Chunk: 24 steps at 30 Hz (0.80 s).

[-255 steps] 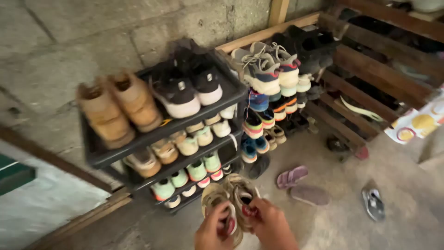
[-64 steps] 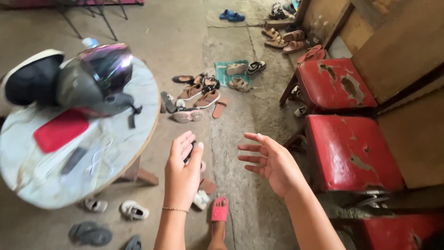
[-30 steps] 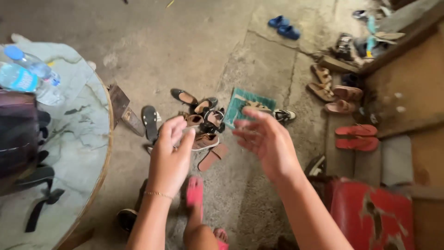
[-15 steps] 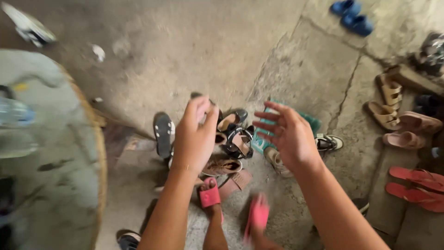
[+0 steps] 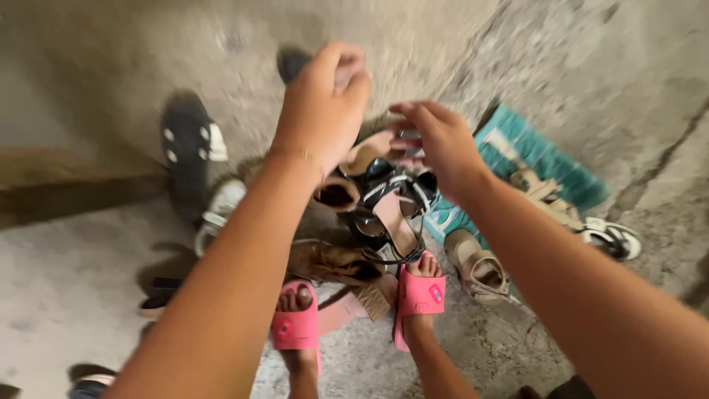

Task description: Organizing various shoes from the floor onto storage racks.

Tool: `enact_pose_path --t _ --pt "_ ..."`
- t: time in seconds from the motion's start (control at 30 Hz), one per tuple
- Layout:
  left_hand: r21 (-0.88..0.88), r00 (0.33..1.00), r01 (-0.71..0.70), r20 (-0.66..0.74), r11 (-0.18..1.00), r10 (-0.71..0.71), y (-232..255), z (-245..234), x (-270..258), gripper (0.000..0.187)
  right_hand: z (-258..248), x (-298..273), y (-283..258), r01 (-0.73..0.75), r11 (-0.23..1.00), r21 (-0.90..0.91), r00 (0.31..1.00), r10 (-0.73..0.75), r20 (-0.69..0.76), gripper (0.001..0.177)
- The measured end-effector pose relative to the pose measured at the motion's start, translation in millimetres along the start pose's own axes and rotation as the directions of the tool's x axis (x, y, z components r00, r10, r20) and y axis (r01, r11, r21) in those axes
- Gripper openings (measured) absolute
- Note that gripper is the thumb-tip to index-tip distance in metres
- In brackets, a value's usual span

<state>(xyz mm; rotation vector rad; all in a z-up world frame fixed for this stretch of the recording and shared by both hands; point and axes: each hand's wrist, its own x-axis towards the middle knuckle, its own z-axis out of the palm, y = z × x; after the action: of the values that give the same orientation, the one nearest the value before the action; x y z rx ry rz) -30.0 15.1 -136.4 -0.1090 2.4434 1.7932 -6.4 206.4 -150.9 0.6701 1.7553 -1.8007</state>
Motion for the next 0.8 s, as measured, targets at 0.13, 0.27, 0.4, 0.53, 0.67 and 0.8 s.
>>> enact_pose_path --t 0.13,0.27,0.4,0.53,0.67,0.8 --pt "0.344 0.990 0.127 0.021 0.930 -0.143 -72 38 2 0.022 3 63 52 0.055 0.983 -0.173 0.996 -0.042 0.077 0.028" --pt "0.696 0.881 0.127 0.248 0.707 -0.403 -143 70 -41 0.023 13 97 92 0.238 0.829 -0.506 0.965 -0.141 0.223 0.045" --pt "0.799 0.842 -0.122 0.398 0.589 -0.364 -211 91 -72 0.030 29 120 110 0.431 0.605 -0.669 0.892 -0.177 0.415 0.069" --pt "0.725 0.881 -0.026 0.342 0.688 -0.327 -231 91 -82 0.053 36 141 111 0.367 0.683 -0.632 0.878 -0.031 0.477 0.085" --pt "0.846 0.790 -0.038 0.352 0.532 -0.503 -213 100 -66 0.037 35 158 124 0.363 0.405 -0.839 0.916 0.010 0.401 0.075" --pt "0.908 0.810 -0.040 0.273 0.417 -0.518 -190 107 -65 0.039 46 148 136 0.395 0.082 -0.915 0.912 -0.157 0.379 0.043"
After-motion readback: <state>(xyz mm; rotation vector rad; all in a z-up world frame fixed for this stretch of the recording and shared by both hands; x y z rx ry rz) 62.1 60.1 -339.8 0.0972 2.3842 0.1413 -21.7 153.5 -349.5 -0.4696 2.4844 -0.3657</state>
